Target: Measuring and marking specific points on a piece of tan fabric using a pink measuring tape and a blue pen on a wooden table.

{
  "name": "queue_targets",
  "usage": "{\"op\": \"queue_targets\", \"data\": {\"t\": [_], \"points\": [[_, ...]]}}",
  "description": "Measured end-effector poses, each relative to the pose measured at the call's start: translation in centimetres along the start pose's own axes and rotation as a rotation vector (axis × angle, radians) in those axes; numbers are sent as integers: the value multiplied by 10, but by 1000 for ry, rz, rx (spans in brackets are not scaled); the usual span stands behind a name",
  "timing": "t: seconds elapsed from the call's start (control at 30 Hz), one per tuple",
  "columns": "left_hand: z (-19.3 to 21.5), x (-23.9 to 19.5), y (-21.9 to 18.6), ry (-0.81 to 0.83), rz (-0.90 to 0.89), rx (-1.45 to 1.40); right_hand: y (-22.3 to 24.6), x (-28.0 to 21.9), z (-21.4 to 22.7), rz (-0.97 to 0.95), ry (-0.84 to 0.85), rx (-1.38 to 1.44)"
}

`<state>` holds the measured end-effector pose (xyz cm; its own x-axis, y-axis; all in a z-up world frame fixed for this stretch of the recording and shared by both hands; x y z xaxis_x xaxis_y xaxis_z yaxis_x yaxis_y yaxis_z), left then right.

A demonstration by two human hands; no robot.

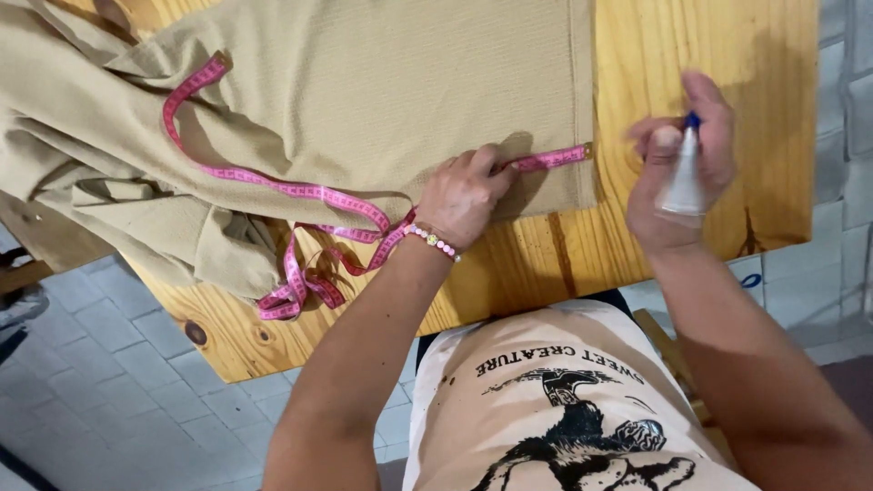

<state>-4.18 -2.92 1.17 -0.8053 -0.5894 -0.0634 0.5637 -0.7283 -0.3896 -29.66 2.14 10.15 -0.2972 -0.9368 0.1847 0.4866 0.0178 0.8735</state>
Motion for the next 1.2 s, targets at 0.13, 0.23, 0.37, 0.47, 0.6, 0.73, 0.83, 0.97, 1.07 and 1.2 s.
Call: {"op": "queue_targets", "data": {"t": [0.13, 0.23, 0.37, 0.47, 0.6, 0.73, 0.83, 0.97, 1.07, 1.2], "points": [[3, -2, -1, -127, -5, 6, -15, 9, -48, -4, 289, 376], [-10, -2, 5, -224, -1, 56, -26, 18, -78, 41, 421, 331], [-12, -5, 6, -211, 11, 53, -53, 11, -85, 4, 515, 165], [-31, -7, 10, -224, 0, 50, -65, 8, -85, 14, 555, 163], [-14, -9, 6, -229, 25, 60, -59, 6, -90, 29, 587, 201], [-1, -5, 5, -163, 36, 12, -50, 12, -90, 32, 602, 195], [-3, -5, 5, -137, 37, -6, -48, 11, -90, 26, 615, 163], [-8, -6, 6, -154, 28, 17, -51, 9, -90, 14, 631, 136], [-15, -9, 9, -153, 19, 15, -46, 14, -91, 42, 637, 146], [-11, -8, 8, -148, 19, -7, -43, 13, -89, 32, 595, 169]]}}
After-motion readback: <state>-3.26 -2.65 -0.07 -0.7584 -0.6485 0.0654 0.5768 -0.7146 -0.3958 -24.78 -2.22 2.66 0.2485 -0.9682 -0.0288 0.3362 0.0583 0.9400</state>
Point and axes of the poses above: each hand's wrist, its own x-axis towards the middle knuckle, its own z-axis out of the back of the hand, y = z × x, the point moved 5 cm from there along x, towards the middle knuckle, and after that the axes turned 7 degrees about y, right-handed, at the moved point
